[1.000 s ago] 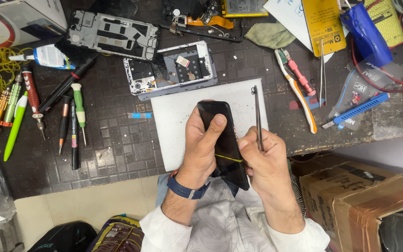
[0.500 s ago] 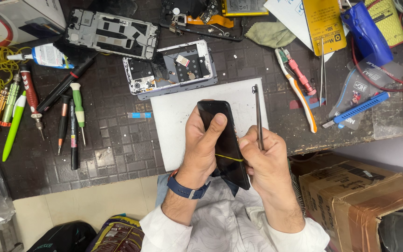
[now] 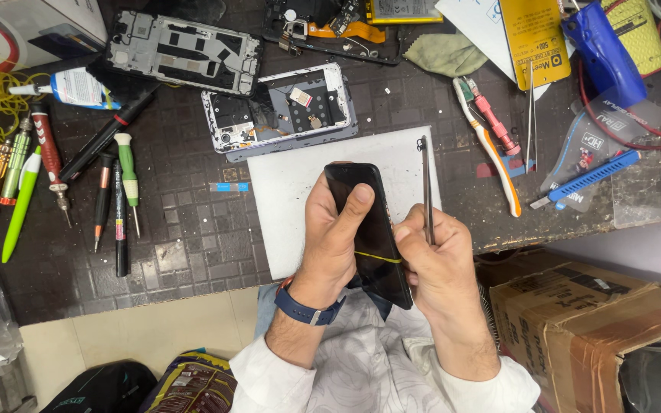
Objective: The person cleans the internal components of a disassembled smartphone with a toothbrush, then uses tweezers to adjust small parts and connectors. The person secures the phone with a rubber band and continues to manipulate internal components with tweezers.
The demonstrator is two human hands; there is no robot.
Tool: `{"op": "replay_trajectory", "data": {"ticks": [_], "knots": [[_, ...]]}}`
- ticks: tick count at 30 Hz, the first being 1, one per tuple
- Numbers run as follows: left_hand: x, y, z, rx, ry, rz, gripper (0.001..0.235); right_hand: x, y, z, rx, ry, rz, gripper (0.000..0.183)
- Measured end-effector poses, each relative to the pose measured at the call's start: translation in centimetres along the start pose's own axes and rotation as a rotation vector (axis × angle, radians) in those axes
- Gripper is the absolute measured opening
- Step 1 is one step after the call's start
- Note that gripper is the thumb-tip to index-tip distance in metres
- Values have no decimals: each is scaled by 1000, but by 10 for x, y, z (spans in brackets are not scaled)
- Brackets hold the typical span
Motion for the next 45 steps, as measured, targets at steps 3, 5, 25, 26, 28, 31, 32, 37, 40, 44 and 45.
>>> {"op": "replay_trajectory", "data": {"ticks": [3,5,25,26,28,31,32,37,40,44,45], "knots": [[0,0,0,2,7,4,39,0,1,-1,3,0,-1,17],[0,0,0,0,16,-1,39,0,0,-1,3,1,0,16],[-1,2,2,12,23,3,40,2,3,2,-14,49,-2,16],[-1,2,2,13,23,6,40,1,3,3,-40,52,-19,16],[-2,5,5,10,27,7,41,0,3,3,-91,57,-52,16],[-1,9,10,4,36,2,43,0,-2,-1,39,-8,-51,8],[-1,11,12,9,35,0,44,-1,-2,-2,41,-38,-66,8],[-2,15,12,63,-15,-6,47,-9,-12,-2,25,-73,9,11],[-2,15,10,96,-42,-12,46,-14,-20,-2,91,-113,115,14],[-2,14,7,68,-47,-8,43,-14,-22,0,166,-211,145,15],[-2,14,7,55,-44,-8,42,-14,-22,0,183,-222,151,15]]}}
Point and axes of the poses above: each hand's wrist, its own x-axis away from the middle knuckle, its own y-axis out of the palm, z = x × y, the point moved 5 cm from there along -x, towards the middle knuckle, and after that the axes turned 3 degrees about z, right-handed, at the moved point
